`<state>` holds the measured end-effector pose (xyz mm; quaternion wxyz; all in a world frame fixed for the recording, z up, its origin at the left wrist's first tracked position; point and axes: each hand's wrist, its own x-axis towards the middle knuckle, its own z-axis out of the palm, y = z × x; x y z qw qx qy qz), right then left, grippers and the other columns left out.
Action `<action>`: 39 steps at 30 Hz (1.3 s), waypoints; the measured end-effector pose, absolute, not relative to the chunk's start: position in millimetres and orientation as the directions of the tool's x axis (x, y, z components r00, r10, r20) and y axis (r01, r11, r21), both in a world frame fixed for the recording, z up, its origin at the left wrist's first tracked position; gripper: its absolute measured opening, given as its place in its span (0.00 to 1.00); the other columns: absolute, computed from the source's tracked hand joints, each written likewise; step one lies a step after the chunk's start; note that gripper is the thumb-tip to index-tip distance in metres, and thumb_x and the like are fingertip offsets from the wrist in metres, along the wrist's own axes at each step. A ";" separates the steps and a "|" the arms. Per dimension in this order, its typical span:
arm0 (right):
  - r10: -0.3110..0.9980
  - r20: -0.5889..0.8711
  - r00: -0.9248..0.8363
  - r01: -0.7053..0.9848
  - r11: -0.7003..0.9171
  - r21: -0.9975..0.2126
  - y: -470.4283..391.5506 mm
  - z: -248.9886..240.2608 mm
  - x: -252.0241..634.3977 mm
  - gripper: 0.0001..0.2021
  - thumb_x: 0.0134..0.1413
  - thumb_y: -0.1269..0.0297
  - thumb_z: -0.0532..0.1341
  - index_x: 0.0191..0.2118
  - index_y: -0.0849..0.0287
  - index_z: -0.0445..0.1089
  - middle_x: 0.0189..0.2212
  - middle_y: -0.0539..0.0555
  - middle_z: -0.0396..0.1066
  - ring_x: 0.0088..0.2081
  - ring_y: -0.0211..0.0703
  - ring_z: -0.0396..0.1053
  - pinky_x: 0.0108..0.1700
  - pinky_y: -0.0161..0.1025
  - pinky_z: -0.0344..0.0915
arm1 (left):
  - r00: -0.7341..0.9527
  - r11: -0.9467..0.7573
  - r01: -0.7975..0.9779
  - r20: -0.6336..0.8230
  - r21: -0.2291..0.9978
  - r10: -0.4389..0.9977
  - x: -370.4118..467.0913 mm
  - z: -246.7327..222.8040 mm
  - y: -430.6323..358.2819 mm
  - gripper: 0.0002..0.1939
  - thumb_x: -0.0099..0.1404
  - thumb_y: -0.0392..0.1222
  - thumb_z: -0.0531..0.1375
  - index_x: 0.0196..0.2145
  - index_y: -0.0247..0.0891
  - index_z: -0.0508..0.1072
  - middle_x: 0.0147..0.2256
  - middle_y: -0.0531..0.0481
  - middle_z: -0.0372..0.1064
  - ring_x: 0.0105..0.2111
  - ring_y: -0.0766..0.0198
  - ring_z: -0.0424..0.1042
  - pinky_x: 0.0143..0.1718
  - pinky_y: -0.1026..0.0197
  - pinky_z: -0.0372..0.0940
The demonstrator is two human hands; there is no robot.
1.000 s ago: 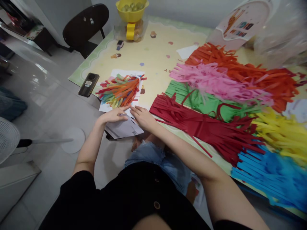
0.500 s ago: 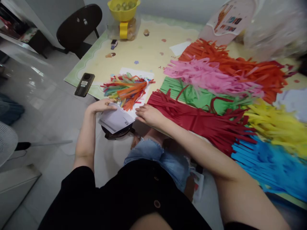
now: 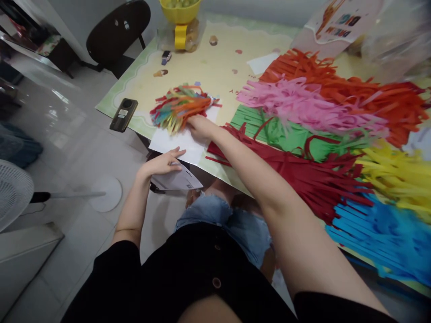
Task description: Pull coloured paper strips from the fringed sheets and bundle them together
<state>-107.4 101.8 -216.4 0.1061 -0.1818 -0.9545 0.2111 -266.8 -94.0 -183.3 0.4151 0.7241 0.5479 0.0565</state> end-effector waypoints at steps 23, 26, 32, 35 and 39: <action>0.726 0.184 -0.662 0.533 0.629 -0.565 61.4 -237.2 -47.2 0.21 0.53 0.80 0.51 0.52 0.62 0.66 0.52 0.68 0.71 0.48 0.55 0.70 0.52 0.49 0.70 | 0.427 -0.071 0.636 -0.274 0.769 0.862 -260.1 -206.4 -57.3 0.17 0.71 0.54 0.61 0.38 0.37 0.81 0.74 0.43 0.52 0.78 0.47 0.41 0.76 0.43 0.45; 0.736 0.153 -0.660 0.546 0.610 -0.574 69.7 -238.0 -50.3 0.21 0.51 0.80 0.53 0.51 0.62 0.67 0.52 0.68 0.71 0.44 0.54 0.71 0.49 0.49 0.70 | 0.426 -0.056 0.632 -0.285 0.773 0.859 -259.4 -203.7 -57.0 0.18 0.70 0.55 0.62 0.36 0.37 0.81 0.74 0.43 0.52 0.78 0.47 0.41 0.76 0.44 0.46; 0.711 0.123 -0.692 0.512 0.604 -0.611 76.9 -236.2 -55.0 0.19 0.48 0.82 0.53 0.46 0.61 0.69 0.42 0.64 0.76 0.43 0.55 0.71 0.49 0.49 0.69 | 0.414 -0.039 0.612 -0.278 0.790 0.867 -261.7 -203.5 -57.0 0.18 0.69 0.56 0.62 0.36 0.37 0.81 0.74 0.43 0.53 0.78 0.47 0.42 0.76 0.44 0.47; 0.728 0.141 -0.671 0.489 0.577 -0.655 76.1 -236.2 -57.1 0.17 0.50 0.80 0.54 0.45 0.60 0.69 0.37 0.62 0.77 0.44 0.57 0.70 0.50 0.51 0.69 | 0.397 -0.012 0.622 -0.302 0.783 0.867 -261.4 -204.0 -55.9 0.20 0.68 0.58 0.63 0.41 0.38 0.82 0.74 0.41 0.53 0.78 0.47 0.42 0.76 0.44 0.47; 0.816 0.157 -0.556 0.443 0.451 -0.775 83.5 -240.7 -57.8 0.13 0.53 0.76 0.57 0.44 0.56 0.66 0.32 0.56 0.75 0.42 0.52 0.72 0.46 0.47 0.71 | 0.360 0.030 0.616 -0.315 0.787 0.878 -260.5 -198.1 -54.5 0.27 0.65 0.59 0.64 0.51 0.36 0.81 0.73 0.37 0.53 0.78 0.45 0.43 0.76 0.44 0.46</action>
